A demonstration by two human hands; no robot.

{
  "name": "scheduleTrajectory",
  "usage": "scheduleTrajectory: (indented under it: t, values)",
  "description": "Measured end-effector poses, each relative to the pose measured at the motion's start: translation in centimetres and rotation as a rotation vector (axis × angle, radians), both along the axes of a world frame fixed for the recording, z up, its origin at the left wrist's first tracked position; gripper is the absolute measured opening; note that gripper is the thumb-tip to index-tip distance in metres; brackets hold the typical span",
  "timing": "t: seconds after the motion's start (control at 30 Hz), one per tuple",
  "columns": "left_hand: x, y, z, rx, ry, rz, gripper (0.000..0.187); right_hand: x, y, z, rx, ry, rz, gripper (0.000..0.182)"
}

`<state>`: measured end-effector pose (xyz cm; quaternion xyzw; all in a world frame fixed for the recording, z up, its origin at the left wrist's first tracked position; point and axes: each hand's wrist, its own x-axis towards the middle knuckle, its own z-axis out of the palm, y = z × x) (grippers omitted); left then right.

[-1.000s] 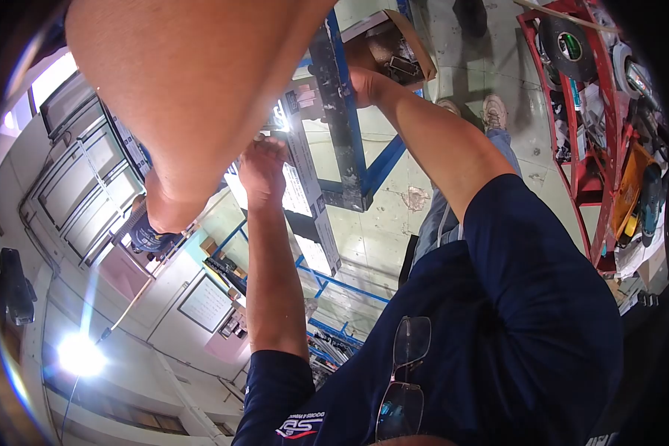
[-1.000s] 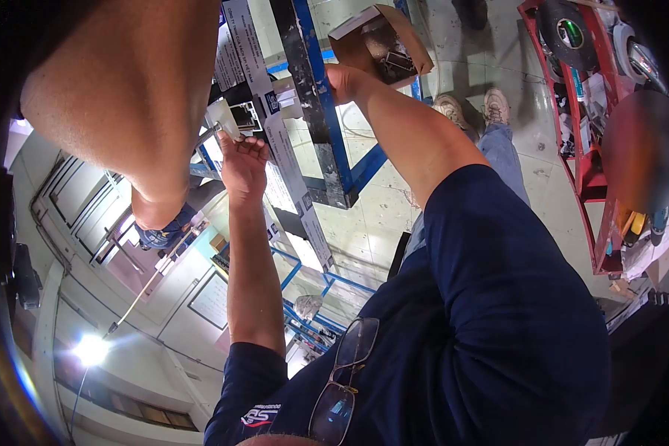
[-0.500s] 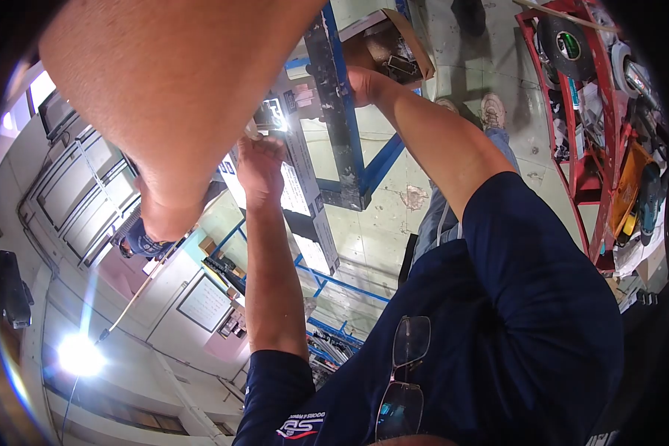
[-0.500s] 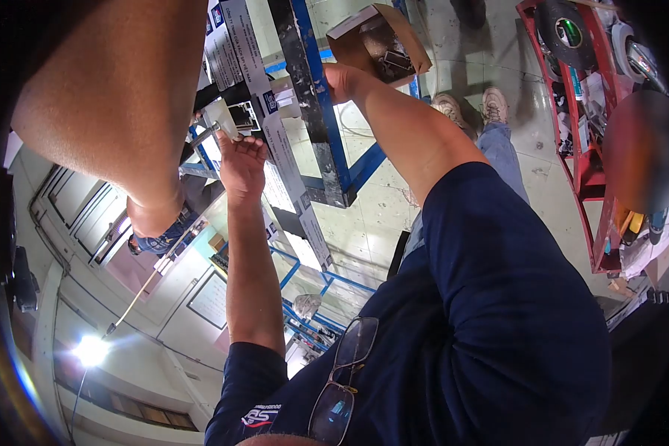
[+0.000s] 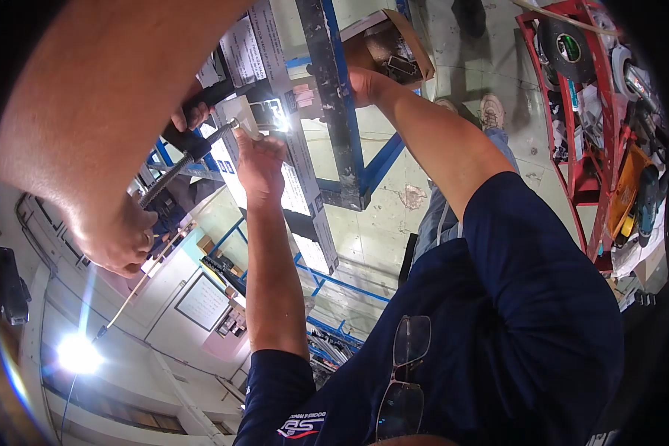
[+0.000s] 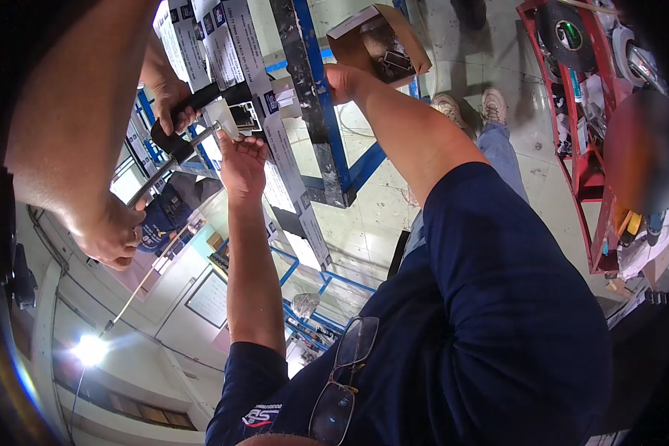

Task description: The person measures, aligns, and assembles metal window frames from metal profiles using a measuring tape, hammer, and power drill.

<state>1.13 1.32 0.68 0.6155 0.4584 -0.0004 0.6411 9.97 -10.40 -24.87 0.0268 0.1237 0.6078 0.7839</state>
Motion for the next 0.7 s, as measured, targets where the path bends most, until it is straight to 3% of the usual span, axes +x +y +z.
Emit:
scheduleTrajectory:
  t: [0.5, 0.53, 0.7]
  values:
    - [0.1, -0.5, 0.2, 0.021, 0.007, 0.009, 0.046, 0.2, -1.3, 1.6, 0.009, -0.009, 0.007, 0.035]
    - [0.1, -0.4, 0.2, 0.007, 0.007, 0.006, 0.046, 0.3, -1.1, 1.1, 0.104, -0.076, 0.007, 0.042]
    - [0.1, -0.7, 0.3, 0.016, 0.018, 0.005, 0.047, 0.0, -0.9, -0.1, 0.092, -0.073, 0.017, 0.043]
